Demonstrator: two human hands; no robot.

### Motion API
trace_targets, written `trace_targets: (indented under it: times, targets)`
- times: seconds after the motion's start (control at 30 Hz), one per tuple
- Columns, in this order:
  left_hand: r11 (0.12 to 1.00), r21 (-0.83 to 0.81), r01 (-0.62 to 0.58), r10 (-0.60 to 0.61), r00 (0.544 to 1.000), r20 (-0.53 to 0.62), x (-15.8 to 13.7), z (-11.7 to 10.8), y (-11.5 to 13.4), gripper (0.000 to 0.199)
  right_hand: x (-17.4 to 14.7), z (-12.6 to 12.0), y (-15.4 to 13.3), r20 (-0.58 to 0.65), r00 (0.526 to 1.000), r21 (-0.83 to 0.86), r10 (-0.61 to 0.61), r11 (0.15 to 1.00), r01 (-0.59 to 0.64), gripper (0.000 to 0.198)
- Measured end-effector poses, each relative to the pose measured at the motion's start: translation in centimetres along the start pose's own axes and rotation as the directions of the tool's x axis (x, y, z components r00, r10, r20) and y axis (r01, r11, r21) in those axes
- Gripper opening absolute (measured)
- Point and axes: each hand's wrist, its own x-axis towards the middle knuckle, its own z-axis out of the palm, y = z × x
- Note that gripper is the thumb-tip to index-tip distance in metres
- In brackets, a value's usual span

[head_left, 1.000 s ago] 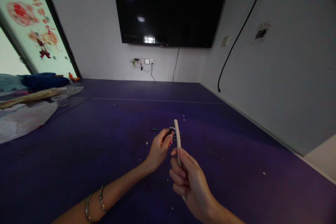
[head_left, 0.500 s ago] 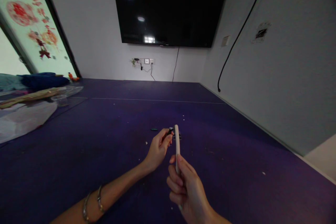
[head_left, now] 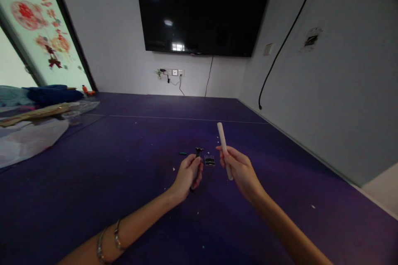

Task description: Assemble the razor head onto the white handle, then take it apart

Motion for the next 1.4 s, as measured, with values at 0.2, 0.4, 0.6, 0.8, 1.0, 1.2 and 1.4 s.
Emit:
trace_targets:
  times: [0.2, 0.4, 0.6, 0.8, 1.0, 1.2, 1.4]
  targets:
    - [0.930, -0.257, 0.262, -0.274, 0.962, -0.013, -0.5, 0.5, 0.4, 0.009, 3.3, -3.1, 1.6, 0.129, 0.992, -0.553, 0.002, 0.830, 0.071, 0.042]
    - [0.913, -0.263, 0.310, -0.329, 0.944, -0.027, -1.1, 0.9, -0.1, 0.012, 3.0, -1.9, 3.3, 0.148, 0.988, -0.740, -0.036, 0.659, 0.135, 0.054]
    - [0.922, -0.268, 0.280, -0.303, 0.952, -0.047, -1.1, 0.6, 0.4, 0.012, 3.9, -4.5, 3.7, 0.192, 0.981, -0.787, 0.031, 0.602, 0.135, 0.056]
    - [0.920, -0.253, 0.298, -0.322, 0.945, -0.055, -1.3, 1.0, -0.1, 0.013, 3.5, -3.2, 3.8, 0.166, 0.986, -0.759, -0.025, 0.635, 0.144, 0.055]
    - [0.930, -0.259, 0.260, -0.284, 0.957, -0.059, -1.2, 0.7, 0.3, 0.012, 3.7, -3.7, 4.1, 0.198, 0.980, -0.762, -0.003, 0.628, 0.156, 0.054]
    - [0.936, -0.247, 0.252, -0.275, 0.959, -0.066, -1.0, 0.6, 0.0, 0.014, 3.8, -3.8, 4.1, 0.150, 0.988, -0.750, -0.036, 0.647, 0.138, 0.055]
    - [0.934, -0.228, 0.275, -0.290, 0.956, -0.035, -1.5, 1.0, -0.2, 0.012, 3.5, -2.9, 3.9, 0.195, 0.981, -0.718, -0.001, 0.682, 0.143, 0.054]
